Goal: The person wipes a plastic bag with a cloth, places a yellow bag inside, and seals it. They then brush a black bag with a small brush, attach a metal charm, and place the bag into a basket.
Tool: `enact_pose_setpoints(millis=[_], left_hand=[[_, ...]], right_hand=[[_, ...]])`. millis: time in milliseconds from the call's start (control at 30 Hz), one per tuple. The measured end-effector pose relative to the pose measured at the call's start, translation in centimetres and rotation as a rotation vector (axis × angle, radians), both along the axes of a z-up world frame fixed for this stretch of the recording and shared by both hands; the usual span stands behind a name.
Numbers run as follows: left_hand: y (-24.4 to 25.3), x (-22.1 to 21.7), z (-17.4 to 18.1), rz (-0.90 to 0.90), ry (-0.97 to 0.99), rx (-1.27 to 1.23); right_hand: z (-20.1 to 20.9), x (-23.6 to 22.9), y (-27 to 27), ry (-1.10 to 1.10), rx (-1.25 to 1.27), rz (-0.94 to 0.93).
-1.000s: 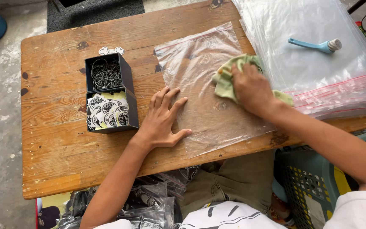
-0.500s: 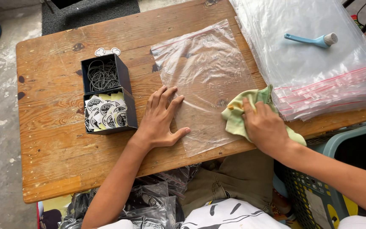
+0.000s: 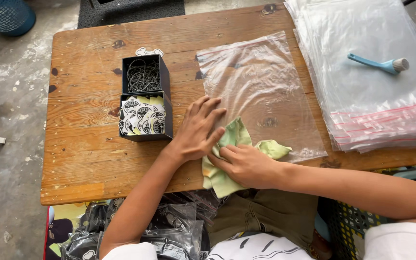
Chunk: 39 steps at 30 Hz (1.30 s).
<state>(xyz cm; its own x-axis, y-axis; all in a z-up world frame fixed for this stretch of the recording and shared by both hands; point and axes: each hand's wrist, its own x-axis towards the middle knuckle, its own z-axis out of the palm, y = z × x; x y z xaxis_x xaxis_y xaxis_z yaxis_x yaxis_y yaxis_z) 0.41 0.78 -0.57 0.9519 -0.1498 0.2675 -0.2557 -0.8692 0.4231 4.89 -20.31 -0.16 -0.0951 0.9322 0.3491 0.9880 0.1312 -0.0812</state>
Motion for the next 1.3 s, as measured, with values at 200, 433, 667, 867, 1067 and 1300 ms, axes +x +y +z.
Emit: enact_pose_setpoints(millis=[200, 433, 667, 867, 1067, 1300], left_hand=[[-1.1, -0.6, -2.3, 0.093, -0.066, 0.188], [-2.0, -0.7, -2.2, 0.109, -0.121, 0.217], [-1.6, -0.6, -0.3, -0.005, -0.018, 0.208], [-1.1, -0.7, 1.3, -0.245, -0.052, 0.065], [-1.6, -0.3, 1.5, -0.297, -0.183, 0.005], [-2.7, 0.4, 2.8, -0.278, -0.159, -0.37]], right_hand=[[1.3, 5.7, 1.5, 0.093, 0.052, -0.027], [-7.4, 15.1, 10.0, -0.043, 0.181, -0.044], [-2.4, 21.3, 14.7, -0.037, -0.089, -0.474], [7.5, 16.7, 5.5, 0.391, -0.427, -0.654], [12.7, 16.1, -10.3, 0.458, -0.283, -0.863], [9.1, 18.3, -18.7, 0.044, -0.405, -1.256]])
